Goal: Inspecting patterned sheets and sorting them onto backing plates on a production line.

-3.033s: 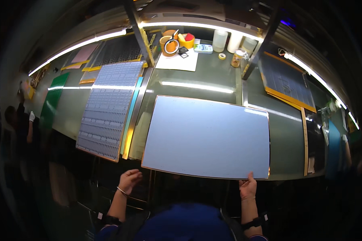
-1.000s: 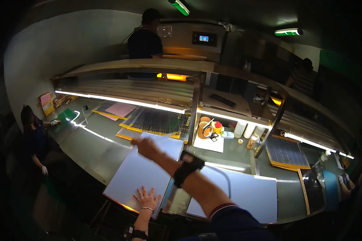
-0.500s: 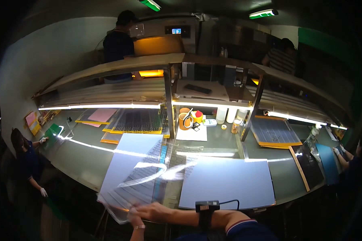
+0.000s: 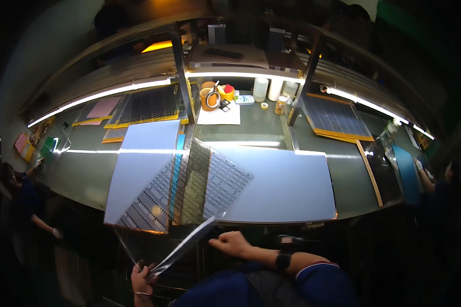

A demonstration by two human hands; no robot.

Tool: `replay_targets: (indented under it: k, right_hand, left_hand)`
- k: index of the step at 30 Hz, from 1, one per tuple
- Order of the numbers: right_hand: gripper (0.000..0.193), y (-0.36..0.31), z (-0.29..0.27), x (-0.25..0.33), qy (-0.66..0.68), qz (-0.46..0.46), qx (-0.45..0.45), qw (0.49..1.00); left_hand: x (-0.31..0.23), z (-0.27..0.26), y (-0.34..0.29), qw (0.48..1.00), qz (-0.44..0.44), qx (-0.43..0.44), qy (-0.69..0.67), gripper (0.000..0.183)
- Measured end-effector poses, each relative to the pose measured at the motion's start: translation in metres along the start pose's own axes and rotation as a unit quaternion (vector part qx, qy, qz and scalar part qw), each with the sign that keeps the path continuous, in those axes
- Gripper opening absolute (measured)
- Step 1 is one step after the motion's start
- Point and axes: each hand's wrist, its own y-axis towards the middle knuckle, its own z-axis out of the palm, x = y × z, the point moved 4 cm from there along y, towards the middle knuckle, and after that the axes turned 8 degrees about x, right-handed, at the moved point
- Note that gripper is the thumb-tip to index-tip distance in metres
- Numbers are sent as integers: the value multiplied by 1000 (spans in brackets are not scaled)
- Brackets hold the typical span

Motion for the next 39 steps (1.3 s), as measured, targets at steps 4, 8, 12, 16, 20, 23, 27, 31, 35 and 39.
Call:
replay_targets:
  k: [4, 8, 12, 16, 20, 23, 27, 31, 35, 39]
  right_hand:
    - [66, 2, -7, -67, 571, 164, 74, 801]
    - [66, 42, -54, -76, 703, -2, -42, 710]
    - [51, 40, -102, -88, 568, 22, -86, 818]
    - [46, -5, -159, -115, 462, -4, -78, 884]
    - [28, -101, -210, -190, 507, 23, -358, 784]
    - [29, -159, -219, -251, 469, 92, -457, 750]
    - [27, -187, -219, -259, 378, 173, -455, 788]
    - [27, -199, -220, -270, 335, 195, -469, 794]
    - [27, -200, -219, -280, 334, 193, -476, 790]
    - [28, -198, -216, -277, 329, 200, -480, 788]
  left_hand:
    - [-22, -20, 5, 996, 0, 48, 73, 37]
    - [-40, -40, 12, 978, 3, 107, 179, 40]
    - [-49, -34, 13, 976, -18, 105, 190, 44]
    - [-46, 31, 65, 919, 152, 152, 330, 44]
    - [-21, 135, 140, 805, 252, 199, 499, 75]
    - [-2, 245, 148, 844, 204, 266, 418, 65]
    - [15, 272, 173, 693, 355, 297, 553, 35]
    - [23, 268, 166, 656, 305, 343, 600, 37]
    - [26, 256, 159, 647, 256, 376, 612, 51]
    - [27, 256, 160, 640, 234, 392, 618, 65]
